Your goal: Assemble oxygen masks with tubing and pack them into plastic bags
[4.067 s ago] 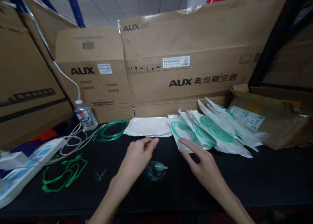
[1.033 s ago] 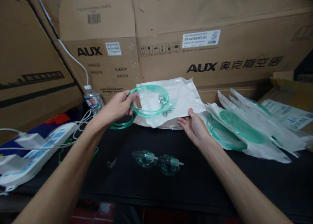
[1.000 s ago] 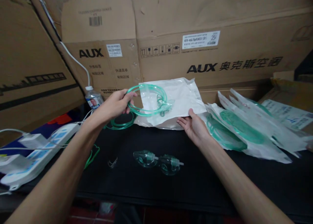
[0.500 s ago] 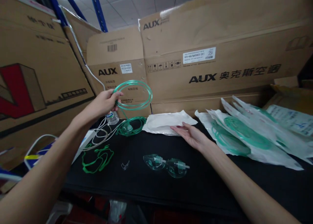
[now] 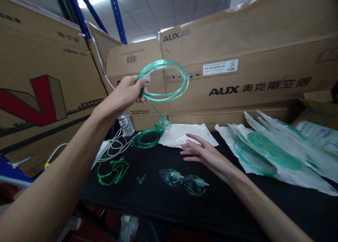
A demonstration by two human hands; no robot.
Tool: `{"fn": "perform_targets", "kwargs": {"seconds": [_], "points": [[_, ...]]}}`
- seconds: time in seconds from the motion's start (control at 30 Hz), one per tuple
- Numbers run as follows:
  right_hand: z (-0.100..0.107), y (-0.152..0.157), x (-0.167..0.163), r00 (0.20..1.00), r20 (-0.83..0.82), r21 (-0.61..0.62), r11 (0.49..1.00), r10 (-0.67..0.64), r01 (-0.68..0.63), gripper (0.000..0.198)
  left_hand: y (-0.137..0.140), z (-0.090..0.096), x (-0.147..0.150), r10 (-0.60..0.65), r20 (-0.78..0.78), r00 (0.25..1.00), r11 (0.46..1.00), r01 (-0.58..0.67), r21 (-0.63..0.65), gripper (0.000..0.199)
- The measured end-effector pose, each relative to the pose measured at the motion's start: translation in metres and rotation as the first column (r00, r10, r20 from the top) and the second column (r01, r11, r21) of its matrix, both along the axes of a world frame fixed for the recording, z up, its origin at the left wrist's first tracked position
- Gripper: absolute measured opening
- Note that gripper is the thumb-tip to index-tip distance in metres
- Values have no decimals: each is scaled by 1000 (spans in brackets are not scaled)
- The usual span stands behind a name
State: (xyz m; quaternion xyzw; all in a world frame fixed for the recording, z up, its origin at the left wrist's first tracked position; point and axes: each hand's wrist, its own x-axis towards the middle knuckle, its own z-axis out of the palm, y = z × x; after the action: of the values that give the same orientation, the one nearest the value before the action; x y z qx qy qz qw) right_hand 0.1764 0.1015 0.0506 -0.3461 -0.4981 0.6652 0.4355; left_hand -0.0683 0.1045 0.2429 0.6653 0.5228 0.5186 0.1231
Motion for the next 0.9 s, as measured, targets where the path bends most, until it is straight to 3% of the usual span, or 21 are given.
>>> {"fn": "perform_targets", "kwargs": {"seconds": [0.1,0.17,0.27,0.4,0.5,0.7,0.9], "points": [[6,8,-9,996,47,160,985,-74,65,89,-2,-2,19,-80,76,994,997,80,-6,17],[7,14,-12,994,82,234,971,-70,49,91,-3,-7,29,-113,146,983,993,116,-13,20],[7,19,-14,993,111,351,936,-47,5,73,-4,-20,41,-195,288,938,978,209,-20,20],[6,17,-11,990,136,480,876,-30,-39,33,-1,-39,47,-245,467,849,959,283,-11,18],[7,18,-3,982,180,523,851,-57,-46,23,4,-54,44,-216,544,811,970,240,28,14],[7,29,26,964,194,563,825,-182,42,25,9,-88,35,-217,576,788,972,226,59,16],[2,33,52,954,255,488,873,-156,12,28,13,-129,36,-186,556,810,976,220,6,16]]}}
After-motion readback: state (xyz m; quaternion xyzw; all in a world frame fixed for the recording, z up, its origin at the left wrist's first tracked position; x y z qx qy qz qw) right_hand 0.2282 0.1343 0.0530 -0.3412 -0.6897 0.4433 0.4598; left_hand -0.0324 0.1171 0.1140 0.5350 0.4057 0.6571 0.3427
